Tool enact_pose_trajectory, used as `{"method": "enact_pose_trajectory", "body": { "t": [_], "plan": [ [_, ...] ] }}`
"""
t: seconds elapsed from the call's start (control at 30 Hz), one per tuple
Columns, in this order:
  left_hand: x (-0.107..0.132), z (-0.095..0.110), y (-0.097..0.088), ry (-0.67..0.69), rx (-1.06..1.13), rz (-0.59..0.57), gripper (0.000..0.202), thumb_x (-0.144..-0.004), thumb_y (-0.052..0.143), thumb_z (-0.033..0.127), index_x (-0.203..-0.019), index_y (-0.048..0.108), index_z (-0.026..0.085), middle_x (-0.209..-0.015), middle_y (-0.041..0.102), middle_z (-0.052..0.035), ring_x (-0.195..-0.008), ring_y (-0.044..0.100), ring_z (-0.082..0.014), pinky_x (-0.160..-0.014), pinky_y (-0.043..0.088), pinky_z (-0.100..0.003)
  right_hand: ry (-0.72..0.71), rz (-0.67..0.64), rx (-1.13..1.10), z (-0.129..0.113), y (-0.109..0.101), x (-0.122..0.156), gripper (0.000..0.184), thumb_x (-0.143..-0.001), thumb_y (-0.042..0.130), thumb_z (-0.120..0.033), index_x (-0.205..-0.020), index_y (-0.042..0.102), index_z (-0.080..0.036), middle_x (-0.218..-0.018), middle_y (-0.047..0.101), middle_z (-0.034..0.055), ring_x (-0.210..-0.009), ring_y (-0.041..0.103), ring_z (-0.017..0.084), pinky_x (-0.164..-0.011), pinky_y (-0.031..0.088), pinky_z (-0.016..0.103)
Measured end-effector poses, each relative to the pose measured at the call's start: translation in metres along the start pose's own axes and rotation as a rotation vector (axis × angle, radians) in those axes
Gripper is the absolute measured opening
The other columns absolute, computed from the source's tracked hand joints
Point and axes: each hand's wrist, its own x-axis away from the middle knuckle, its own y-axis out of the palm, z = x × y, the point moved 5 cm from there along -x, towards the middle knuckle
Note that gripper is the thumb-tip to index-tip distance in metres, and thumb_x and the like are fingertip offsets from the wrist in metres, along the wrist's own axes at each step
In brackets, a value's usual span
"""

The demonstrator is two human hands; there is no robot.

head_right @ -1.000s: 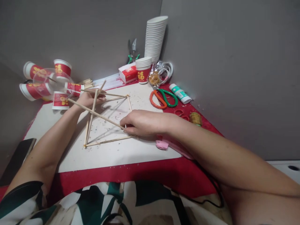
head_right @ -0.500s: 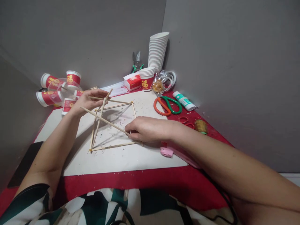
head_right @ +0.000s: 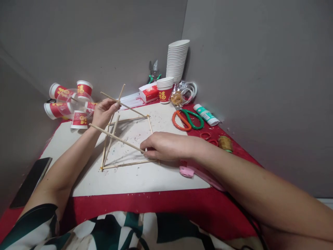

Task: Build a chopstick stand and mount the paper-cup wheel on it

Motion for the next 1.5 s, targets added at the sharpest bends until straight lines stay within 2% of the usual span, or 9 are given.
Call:
{"method": "enact_pose_trajectory", "body": {
  "t": [0.37,0.57,0.8,1.23,1.33,1.43,1.5],
  "plan": [
    [-0.004,-0.004,-0.001,0.014,-0.035,0.061,0.034,-0.077,0.08,0.051,-0.086,0.073,0.019,-0.085,0.074,-0.0028,-0.083,0.068,-0.016,-0.08,0.052,-0.028,0.004,-0.025,0.014,0.001,0.002,-0.001,0.02,-0.093,0.052,-0.027,-0.08,0.063,-0.017,-0.073,0.061,0.0022,-0.067,0.051,0.014,-0.065,0.034,0.027],
    [-0.006,-0.001,-0.002,0.062,-0.038,0.086,0.036,-0.074,0.084,0.051,-0.083,0.075,0.018,-0.078,0.073,-0.002,-0.074,0.065,-0.0131,-0.073,0.052,-0.024,-0.024,0.008,0.007,0.002,0.001,0.0,0.02,-0.093,0.052,-0.028,-0.08,0.063,-0.017,-0.073,0.061,0.0019,-0.066,0.05,0.014,-0.064,0.033,0.026],
    [-0.009,-0.004,0.001,0.094,-0.022,0.083,0.03,-0.077,0.083,0.047,-0.081,0.075,0.018,-0.075,0.071,-0.0006,-0.068,0.062,-0.011,-0.068,0.049,-0.023,-0.053,0.003,-0.042,0.001,0.0,0.001,0.023,-0.095,0.051,-0.029,-0.082,0.066,-0.017,-0.071,0.06,0.0015,-0.064,0.049,0.013,-0.063,0.035,0.026],
    [-0.011,-0.015,0.006,0.036,0.017,0.067,0.031,-0.071,0.085,0.044,-0.08,0.073,0.018,-0.079,0.075,-0.0027,-0.076,0.069,-0.0153,-0.074,0.056,-0.027,-0.063,0.038,-0.046,0.002,-0.005,0.002,0.022,-0.095,0.05,-0.027,-0.082,0.065,-0.017,-0.07,0.059,0.0005,-0.062,0.047,0.013,-0.061,0.035,0.025],
    [-0.009,-0.018,0.008,0.053,0.01,0.064,0.031,-0.072,0.083,0.044,-0.084,0.074,0.017,-0.083,0.076,-0.0041,-0.08,0.07,-0.0169,-0.076,0.057,-0.029,-0.048,0.037,-0.072,0.008,-0.006,0.003,0.025,-0.096,0.05,-0.03,-0.09,0.07,-0.016,-0.072,0.063,0.0014,-0.063,0.051,0.013,-0.063,0.038,0.025],
    [-0.005,-0.022,0.007,0.065,-0.031,0.054,0.032,-0.074,0.08,0.043,-0.093,0.074,0.017,-0.092,0.077,-0.0057,-0.084,0.071,-0.0179,-0.078,0.057,-0.03,-0.044,0.054,-0.087,0.012,-0.007,0.003,0.031,-0.096,0.051,-0.032,-0.108,0.073,-0.014,-0.084,0.072,0.0051,-0.071,0.06,0.016,-0.068,0.043,0.026],
    [-0.003,-0.025,0.004,0.064,-0.056,0.054,0.034,-0.075,0.078,0.041,-0.098,0.073,0.017,-0.095,0.077,-0.0064,-0.085,0.071,-0.0184,-0.079,0.057,-0.031,-0.052,0.065,-0.081,0.012,-0.007,0.002,0.035,-0.096,0.051,-0.033,-0.113,0.074,-0.013,-0.089,0.074,0.0072,-0.075,0.064,0.017,-0.07,0.045,0.027]
  ]
}}
